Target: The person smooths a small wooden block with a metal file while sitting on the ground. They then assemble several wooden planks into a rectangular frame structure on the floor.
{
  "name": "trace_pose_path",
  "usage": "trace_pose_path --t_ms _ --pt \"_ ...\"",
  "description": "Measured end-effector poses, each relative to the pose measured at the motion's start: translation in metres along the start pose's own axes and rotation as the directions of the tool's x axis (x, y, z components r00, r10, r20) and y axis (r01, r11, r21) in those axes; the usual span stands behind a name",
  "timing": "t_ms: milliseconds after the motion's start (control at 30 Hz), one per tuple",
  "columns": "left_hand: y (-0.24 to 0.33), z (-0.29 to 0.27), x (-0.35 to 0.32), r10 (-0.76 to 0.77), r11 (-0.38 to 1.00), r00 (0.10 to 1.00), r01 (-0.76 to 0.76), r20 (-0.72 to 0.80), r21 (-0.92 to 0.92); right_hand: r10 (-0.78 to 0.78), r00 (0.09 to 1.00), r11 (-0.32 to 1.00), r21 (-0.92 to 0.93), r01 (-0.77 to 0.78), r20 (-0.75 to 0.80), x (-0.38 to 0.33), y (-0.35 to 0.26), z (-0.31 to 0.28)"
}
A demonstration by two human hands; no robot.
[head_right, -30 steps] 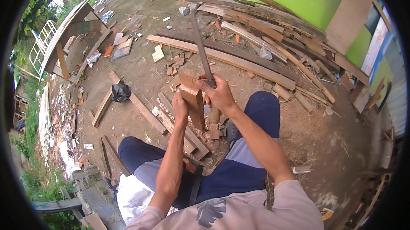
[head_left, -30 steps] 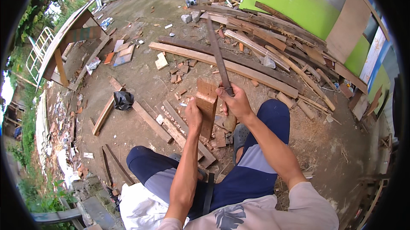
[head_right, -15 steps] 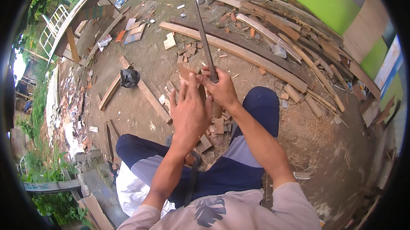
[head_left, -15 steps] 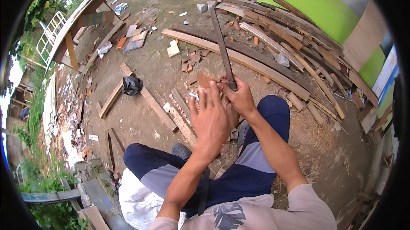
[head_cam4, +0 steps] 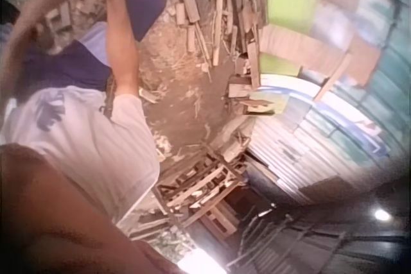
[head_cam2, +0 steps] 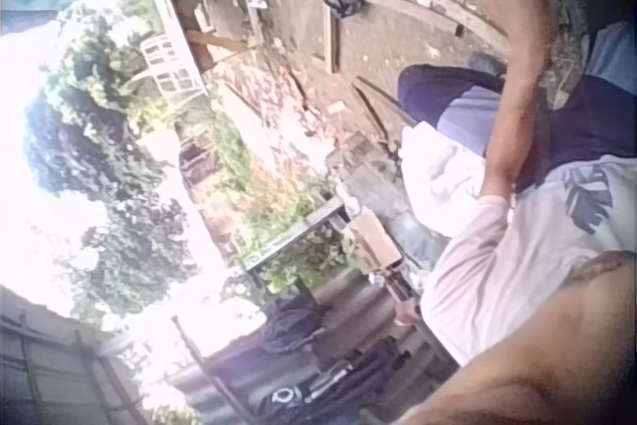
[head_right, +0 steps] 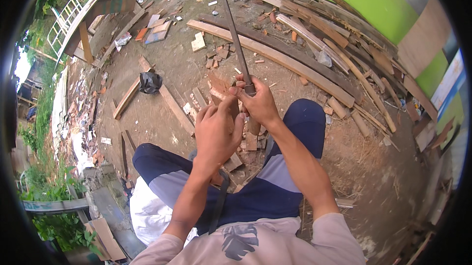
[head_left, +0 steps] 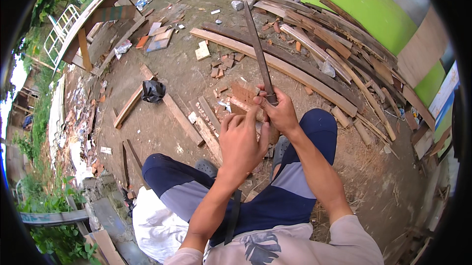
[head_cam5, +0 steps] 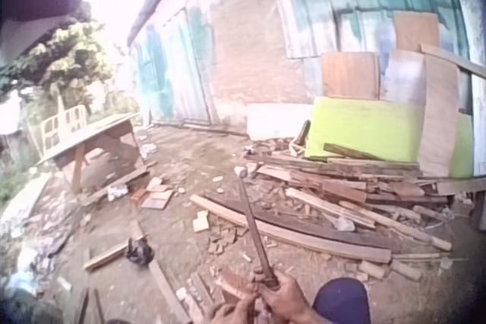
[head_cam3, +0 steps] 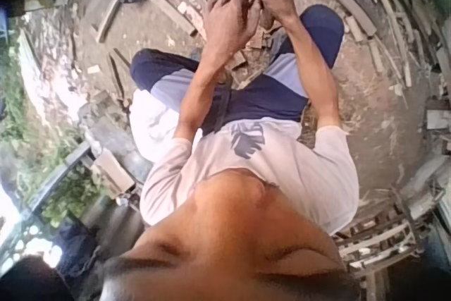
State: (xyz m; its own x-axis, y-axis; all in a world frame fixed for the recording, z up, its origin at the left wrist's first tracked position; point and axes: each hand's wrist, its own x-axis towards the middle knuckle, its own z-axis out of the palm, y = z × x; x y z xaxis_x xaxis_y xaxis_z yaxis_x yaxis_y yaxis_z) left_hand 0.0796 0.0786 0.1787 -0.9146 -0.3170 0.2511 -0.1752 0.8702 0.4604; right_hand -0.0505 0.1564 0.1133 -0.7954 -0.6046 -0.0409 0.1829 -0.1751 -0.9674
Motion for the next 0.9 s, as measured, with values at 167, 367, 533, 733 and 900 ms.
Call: trace_pose_path --t_ms 167,367,533,733,900 --pt "-0.026 0.008 0.007 -0.111 0.992 0.914 0.079 -0.391 -0.098 0.021 1.000 0.997 -0.070 -0.021 -0.004 -0.004 -0.006 0.012" --pt "-0.037 0.014 -0.028 0.026 0.982 0.976 -0.065 -0.218 -0.175 -0.005 0.999 0.997 -0.078 0.002 -0.035 -0.008 0.000 0.010" --pt "-0.080 0.038 -0.002 -0.500 0.670 0.808 0.134 -0.310 -0.730 -0.015 0.999 0.996 -0.085 0.012 -0.037 -0.010 0.002 0.011" --pt "-0.168 0.110 0.025 -0.374 0.269 0.927 0.131 0.022 -0.954 -0.026 1.000 0.990 -0.137 0.028 0.015 -0.015 -0.004 0.030" --pt "-0.133 0.125 0.030 -0.500 0.434 0.863 0.182 -0.068 -0.882 -0.440 0.896 0.618 -0.707 0.344 0.051 -0.037 -0.022 0.003"
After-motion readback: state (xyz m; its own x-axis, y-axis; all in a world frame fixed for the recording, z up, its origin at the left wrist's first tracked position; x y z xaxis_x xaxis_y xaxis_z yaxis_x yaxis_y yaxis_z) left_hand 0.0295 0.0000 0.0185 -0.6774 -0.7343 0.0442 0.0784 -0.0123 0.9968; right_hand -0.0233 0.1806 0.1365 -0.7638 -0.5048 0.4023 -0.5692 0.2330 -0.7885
